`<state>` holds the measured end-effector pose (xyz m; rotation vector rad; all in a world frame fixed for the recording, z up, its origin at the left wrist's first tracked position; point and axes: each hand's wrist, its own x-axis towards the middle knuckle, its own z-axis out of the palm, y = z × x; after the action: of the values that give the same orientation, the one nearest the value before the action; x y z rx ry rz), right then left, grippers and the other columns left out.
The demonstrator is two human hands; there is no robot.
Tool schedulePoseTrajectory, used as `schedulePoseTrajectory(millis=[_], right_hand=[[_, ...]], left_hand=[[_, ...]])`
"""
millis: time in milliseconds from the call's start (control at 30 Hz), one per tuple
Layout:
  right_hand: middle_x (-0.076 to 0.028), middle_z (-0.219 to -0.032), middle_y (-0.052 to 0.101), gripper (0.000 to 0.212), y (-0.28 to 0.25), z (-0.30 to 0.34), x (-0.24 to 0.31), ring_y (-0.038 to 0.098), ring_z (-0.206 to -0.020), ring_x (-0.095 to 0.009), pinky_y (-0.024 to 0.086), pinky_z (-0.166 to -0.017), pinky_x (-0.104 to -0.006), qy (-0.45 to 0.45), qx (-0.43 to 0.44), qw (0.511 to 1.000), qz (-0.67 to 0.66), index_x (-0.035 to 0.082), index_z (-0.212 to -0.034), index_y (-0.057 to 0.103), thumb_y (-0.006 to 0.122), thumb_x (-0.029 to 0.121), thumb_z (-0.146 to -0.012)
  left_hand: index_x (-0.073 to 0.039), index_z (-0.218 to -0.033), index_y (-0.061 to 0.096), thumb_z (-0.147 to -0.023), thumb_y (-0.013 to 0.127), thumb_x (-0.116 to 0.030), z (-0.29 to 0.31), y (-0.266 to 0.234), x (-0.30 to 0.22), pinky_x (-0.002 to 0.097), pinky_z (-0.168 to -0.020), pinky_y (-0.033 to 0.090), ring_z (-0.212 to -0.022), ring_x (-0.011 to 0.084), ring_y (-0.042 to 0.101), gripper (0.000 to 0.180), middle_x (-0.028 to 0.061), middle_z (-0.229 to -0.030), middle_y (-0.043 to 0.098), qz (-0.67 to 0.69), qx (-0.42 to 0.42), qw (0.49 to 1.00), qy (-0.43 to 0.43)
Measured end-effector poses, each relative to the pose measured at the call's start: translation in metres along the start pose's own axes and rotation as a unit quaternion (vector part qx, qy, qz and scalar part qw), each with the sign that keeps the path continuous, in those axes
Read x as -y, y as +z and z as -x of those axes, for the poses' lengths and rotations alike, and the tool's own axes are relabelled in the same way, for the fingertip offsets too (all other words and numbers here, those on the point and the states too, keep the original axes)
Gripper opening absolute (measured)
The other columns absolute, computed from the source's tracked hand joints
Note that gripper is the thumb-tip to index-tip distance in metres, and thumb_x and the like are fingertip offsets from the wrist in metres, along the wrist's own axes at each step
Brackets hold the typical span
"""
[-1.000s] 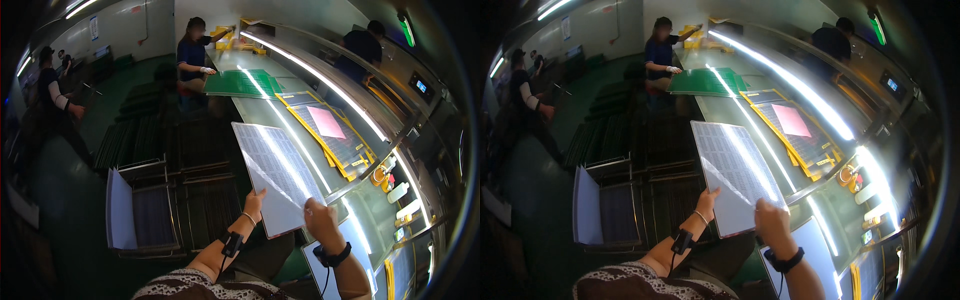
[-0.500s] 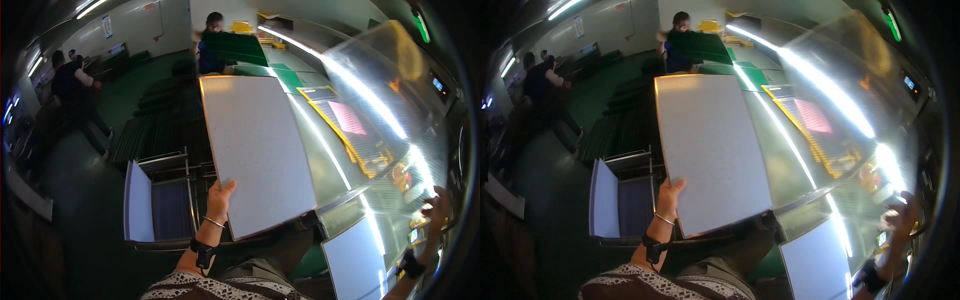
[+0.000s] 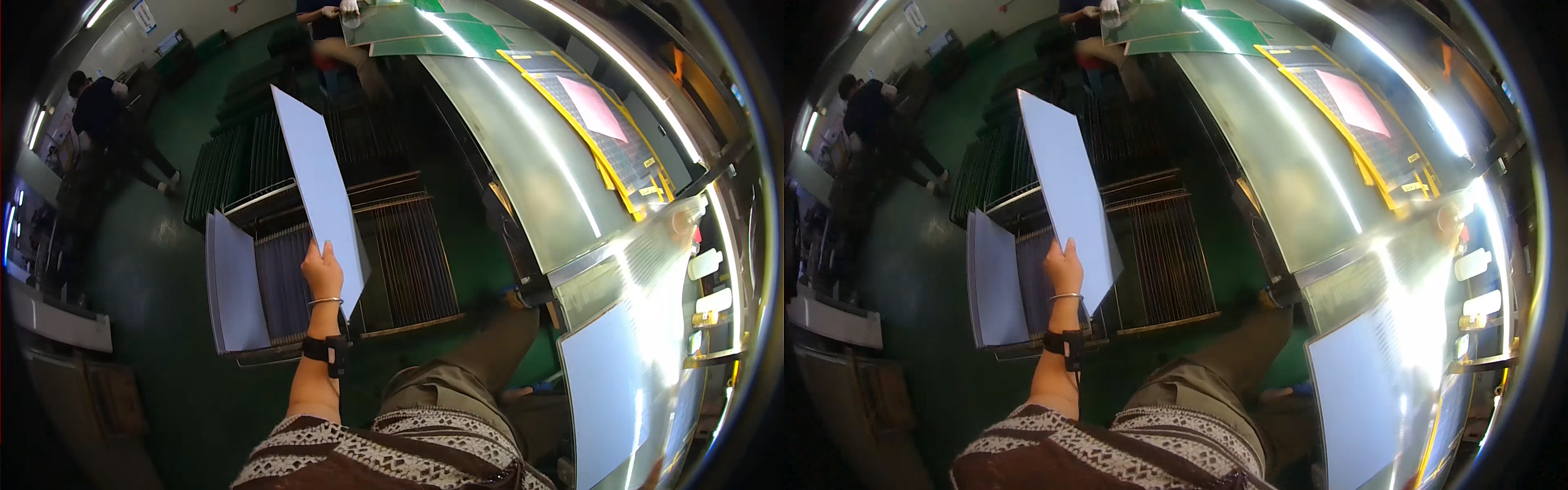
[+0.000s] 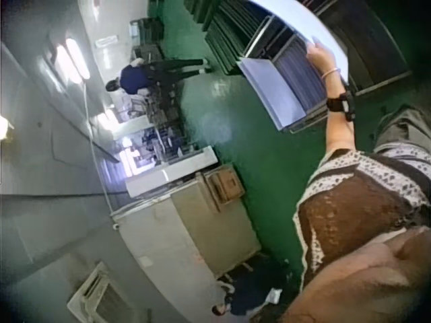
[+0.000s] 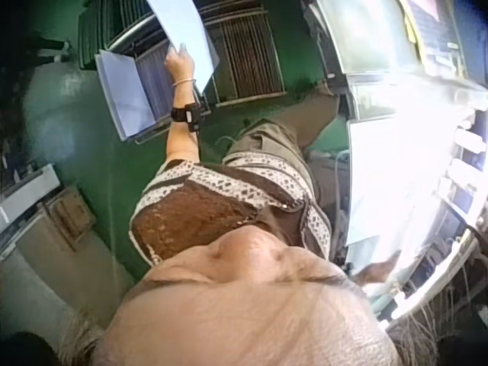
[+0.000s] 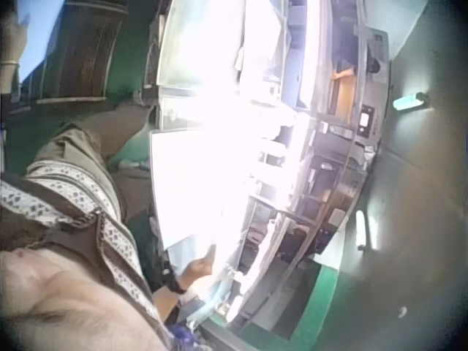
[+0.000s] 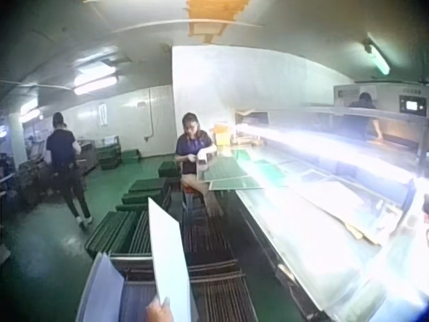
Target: Sort and stack mesh panels onto metal racks in an industrial setting.
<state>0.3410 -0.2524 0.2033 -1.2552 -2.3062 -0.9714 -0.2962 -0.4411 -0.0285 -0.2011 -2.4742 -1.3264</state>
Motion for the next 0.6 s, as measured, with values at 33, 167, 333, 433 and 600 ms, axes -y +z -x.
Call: schedulePoseTrajectory(millis=[33, 167, 333, 433, 600], right_hand=[[-0.008, -0.084, 0.062, 0.022, 0.006, 0.015, 0.001, 0.057, -0.067, -0.016, 0.045, -0.063, -0.0235, 0.030, 0.019, 0.999, -0.014, -0.006, -0.102, 0.059, 0.049, 0.008, -0.088], [-0.008, -0.084, 0.062, 0.022, 0.028, 0.058, 0.022, 0.057, -0.067, -0.016, 0.045, -0.063, -0.0236, 0.125, 0.073, 0.986, -0.084, -0.006, -0.102, 0.059, 0.049, 0.008, -0.088], [-0.008, -0.083, 0.062, 0.022, 0.050, 0.083, 0.038, 0.057, -0.067, -0.016, 0.045, -0.062, -0.0237, 0.216, 0.116, 0.960, -0.137, -0.005, -0.102, 0.059, 0.049, 0.008, -0.088], [-0.008, -0.083, 0.062, 0.021, 0.056, 0.088, 0.042, 0.057, -0.067, -0.016, 0.045, -0.062, -0.0238, 0.247, 0.130, 0.948, -0.153, -0.005, -0.101, 0.059, 0.049, 0.008, -0.088], [-0.009, -0.083, 0.062, 0.021, 0.061, 0.087, 0.045, 0.057, -0.067, -0.017, 0.045, -0.061, -0.0239, 0.277, 0.148, 0.935, -0.167, -0.005, -0.101, 0.059, 0.049, 0.008, -0.088]], left_hand=[[0.001, -0.102, 0.058, -0.082, 0.054, -0.010, 0.005, 0.013, 0.013, 0.0406, -0.069, 0.048, -0.082, 0.0389, 0.061, 0.024, 0.0244, -0.088, 0.062, 0.002, 0.001, 1.000, -0.013], [0.001, -0.102, 0.058, -0.081, 0.055, -0.014, 0.043, 0.040, 0.075, 0.0439, -0.070, 0.047, -0.082, 0.0411, 0.059, 0.026, 0.0255, -0.086, 0.061, -0.053, 0.018, 0.996, -0.065], [-0.003, -0.109, 0.057, -0.082, 0.053, -0.010, 0.087, 0.065, 0.118, 0.0461, -0.063, 0.047, -0.073, 0.0416, 0.059, 0.028, 0.0253, -0.078, 0.061, -0.071, 0.034, 0.995, -0.058], [-0.004, -0.110, 0.057, -0.082, 0.053, -0.009, 0.106, 0.074, 0.139, 0.0459, -0.063, 0.047, -0.073, 0.0414, 0.059, 0.029, 0.0248, -0.079, 0.061, -0.080, 0.042, 0.992, -0.083], [-0.003, -0.112, 0.057, -0.081, 0.053, -0.005, 0.125, 0.081, 0.153, 0.0443, -0.063, 0.047, -0.073, 0.0397, 0.060, 0.031, 0.0242, -0.079, 0.061, -0.072, 0.073, 0.990, -0.101]])
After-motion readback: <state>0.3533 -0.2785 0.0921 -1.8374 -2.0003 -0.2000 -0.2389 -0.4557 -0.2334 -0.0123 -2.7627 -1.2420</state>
